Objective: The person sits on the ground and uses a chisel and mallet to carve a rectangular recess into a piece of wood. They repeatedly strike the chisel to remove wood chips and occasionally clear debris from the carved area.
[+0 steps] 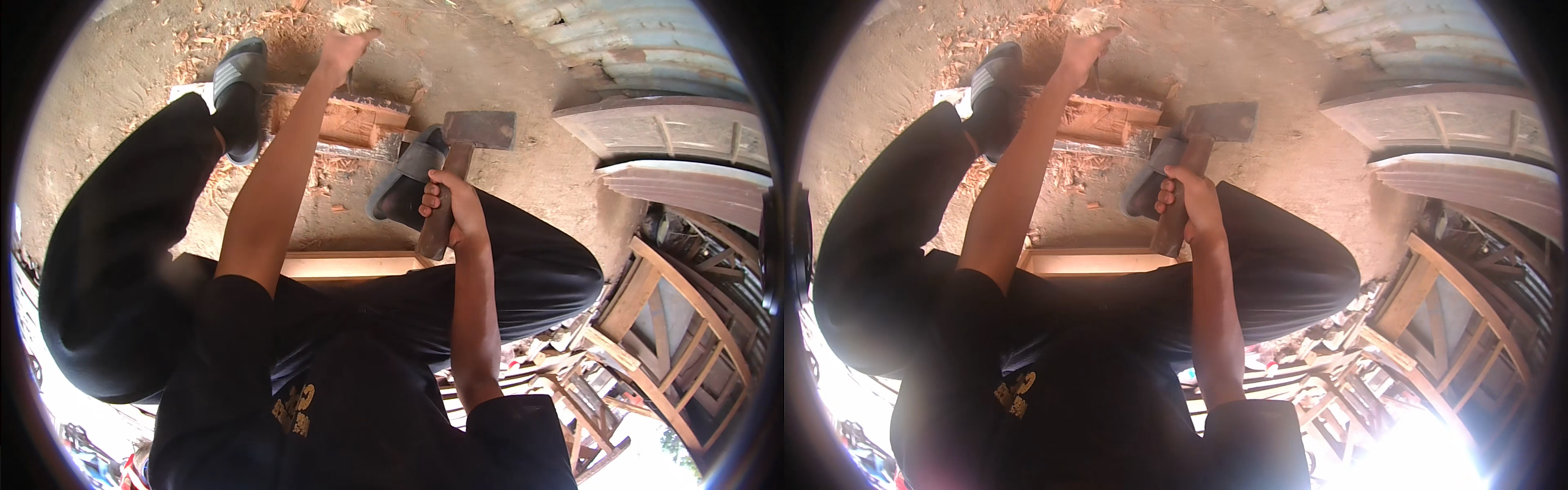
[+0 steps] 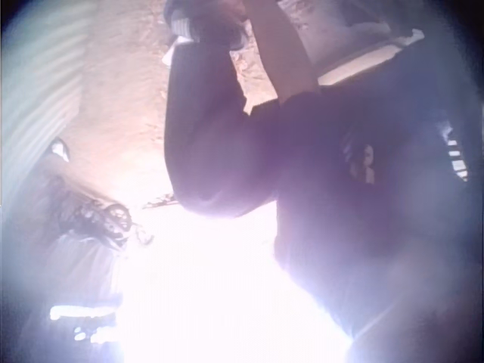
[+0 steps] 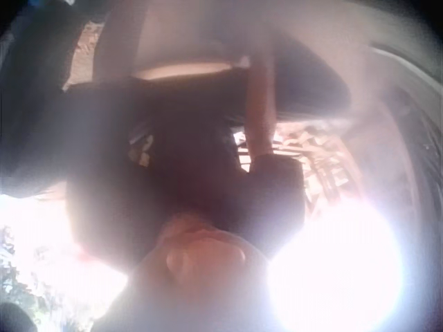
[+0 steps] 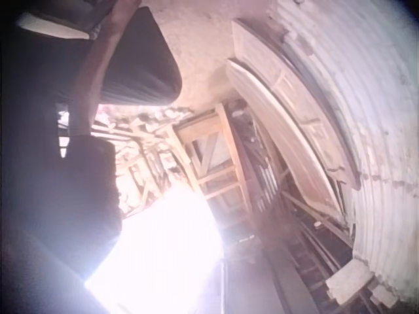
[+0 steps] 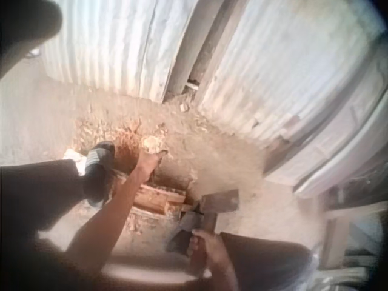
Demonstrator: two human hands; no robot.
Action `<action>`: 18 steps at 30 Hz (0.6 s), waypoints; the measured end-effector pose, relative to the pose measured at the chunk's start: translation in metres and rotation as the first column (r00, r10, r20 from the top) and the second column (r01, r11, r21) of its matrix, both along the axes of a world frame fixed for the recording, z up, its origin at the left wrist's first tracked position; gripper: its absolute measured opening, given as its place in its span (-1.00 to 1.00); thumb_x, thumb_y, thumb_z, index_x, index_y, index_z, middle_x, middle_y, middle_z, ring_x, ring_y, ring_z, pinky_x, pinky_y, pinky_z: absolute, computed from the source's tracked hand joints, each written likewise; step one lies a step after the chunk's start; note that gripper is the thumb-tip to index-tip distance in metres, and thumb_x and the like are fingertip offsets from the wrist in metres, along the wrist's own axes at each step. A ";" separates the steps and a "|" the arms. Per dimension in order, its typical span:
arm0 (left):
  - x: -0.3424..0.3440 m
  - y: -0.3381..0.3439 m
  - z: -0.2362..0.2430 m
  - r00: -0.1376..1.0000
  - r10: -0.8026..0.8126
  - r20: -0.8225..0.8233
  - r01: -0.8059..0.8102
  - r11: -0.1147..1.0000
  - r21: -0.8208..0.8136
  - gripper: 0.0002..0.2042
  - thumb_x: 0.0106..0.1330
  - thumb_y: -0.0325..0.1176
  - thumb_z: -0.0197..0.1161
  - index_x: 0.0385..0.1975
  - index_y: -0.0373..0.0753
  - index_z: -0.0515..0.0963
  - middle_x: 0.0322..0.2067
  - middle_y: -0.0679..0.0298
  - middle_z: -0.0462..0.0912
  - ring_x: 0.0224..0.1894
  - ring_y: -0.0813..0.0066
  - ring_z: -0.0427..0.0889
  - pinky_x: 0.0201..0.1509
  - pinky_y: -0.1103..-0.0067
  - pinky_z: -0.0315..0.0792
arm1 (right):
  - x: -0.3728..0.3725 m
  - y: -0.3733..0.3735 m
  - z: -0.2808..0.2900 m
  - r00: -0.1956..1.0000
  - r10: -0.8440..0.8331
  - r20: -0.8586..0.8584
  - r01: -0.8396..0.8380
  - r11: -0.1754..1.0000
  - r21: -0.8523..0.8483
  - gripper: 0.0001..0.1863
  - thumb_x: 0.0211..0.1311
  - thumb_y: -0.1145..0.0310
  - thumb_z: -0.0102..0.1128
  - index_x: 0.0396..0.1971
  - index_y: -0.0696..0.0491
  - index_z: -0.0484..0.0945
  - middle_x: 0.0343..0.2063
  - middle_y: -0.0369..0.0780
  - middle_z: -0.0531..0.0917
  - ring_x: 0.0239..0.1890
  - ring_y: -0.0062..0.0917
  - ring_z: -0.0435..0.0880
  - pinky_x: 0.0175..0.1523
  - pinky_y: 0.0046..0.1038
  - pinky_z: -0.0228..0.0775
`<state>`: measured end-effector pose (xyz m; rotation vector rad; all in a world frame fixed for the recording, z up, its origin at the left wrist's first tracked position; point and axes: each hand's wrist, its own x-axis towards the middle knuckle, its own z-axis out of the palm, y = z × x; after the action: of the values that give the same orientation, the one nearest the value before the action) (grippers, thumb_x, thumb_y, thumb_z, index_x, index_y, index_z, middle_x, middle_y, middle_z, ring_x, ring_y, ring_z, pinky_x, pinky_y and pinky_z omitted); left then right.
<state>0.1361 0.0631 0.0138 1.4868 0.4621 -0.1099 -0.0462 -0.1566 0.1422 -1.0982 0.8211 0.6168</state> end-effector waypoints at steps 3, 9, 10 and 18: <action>-0.019 -0.007 -0.009 0.998 -0.044 0.033 0.052 0.944 -0.326 -0.73 0.13 -0.27 0.31 -0.60 -0.37 0.49 -0.62 0.25 0.51 -0.54 0.57 0.39 -0.35 0.50 0.30 | 0.005 0.012 0.007 1.000 0.022 0.020 -0.022 1.000 0.001 -0.85 0.12 0.40 0.14 -0.52 0.05 0.35 -0.68 -0.36 0.35 -0.68 -0.68 0.31 -0.54 -0.52 0.22; -0.060 -0.031 -0.055 0.998 0.042 -0.039 -0.050 0.974 -0.219 -0.58 0.13 -0.27 0.33 -0.27 -0.57 0.43 -0.32 0.09 0.55 -0.25 0.47 0.50 -0.11 0.51 0.40 | 0.006 0.020 0.008 0.999 0.042 0.009 -0.043 0.998 0.048 -0.87 0.13 0.40 0.14 -0.49 0.05 0.37 -0.67 -0.37 0.36 -0.68 -0.70 0.29 -0.53 -0.53 0.20; -0.065 -0.033 -0.059 0.999 0.048 -0.027 -0.053 0.970 -0.236 -0.58 0.13 -0.29 0.33 -0.22 -0.56 0.42 -0.28 0.09 0.54 -0.22 0.46 0.51 -0.08 0.50 0.41 | 0.005 0.020 0.008 0.999 0.038 0.002 -0.038 0.998 0.059 -0.88 0.13 0.41 0.14 -0.49 0.05 0.37 -0.67 -0.37 0.36 -0.68 -0.70 0.30 -0.53 -0.53 0.19; -0.083 -0.045 -0.044 0.998 0.017 0.061 0.004 0.941 -0.340 -0.85 0.19 -0.40 0.27 -0.30 -0.31 0.53 -0.38 0.31 0.56 -0.30 0.52 0.53 -0.18 0.53 0.45 | 0.000 0.005 0.007 1.000 -0.027 -0.009 0.027 0.995 0.095 -0.88 0.14 0.42 0.13 -0.49 0.03 0.36 -0.68 -0.37 0.34 -0.69 -0.71 0.28 -0.53 -0.54 0.20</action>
<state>0.0527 0.0182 -0.0306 1.1452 0.3754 -0.1304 -0.0458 -0.1513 0.1488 -0.9973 0.8041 0.6315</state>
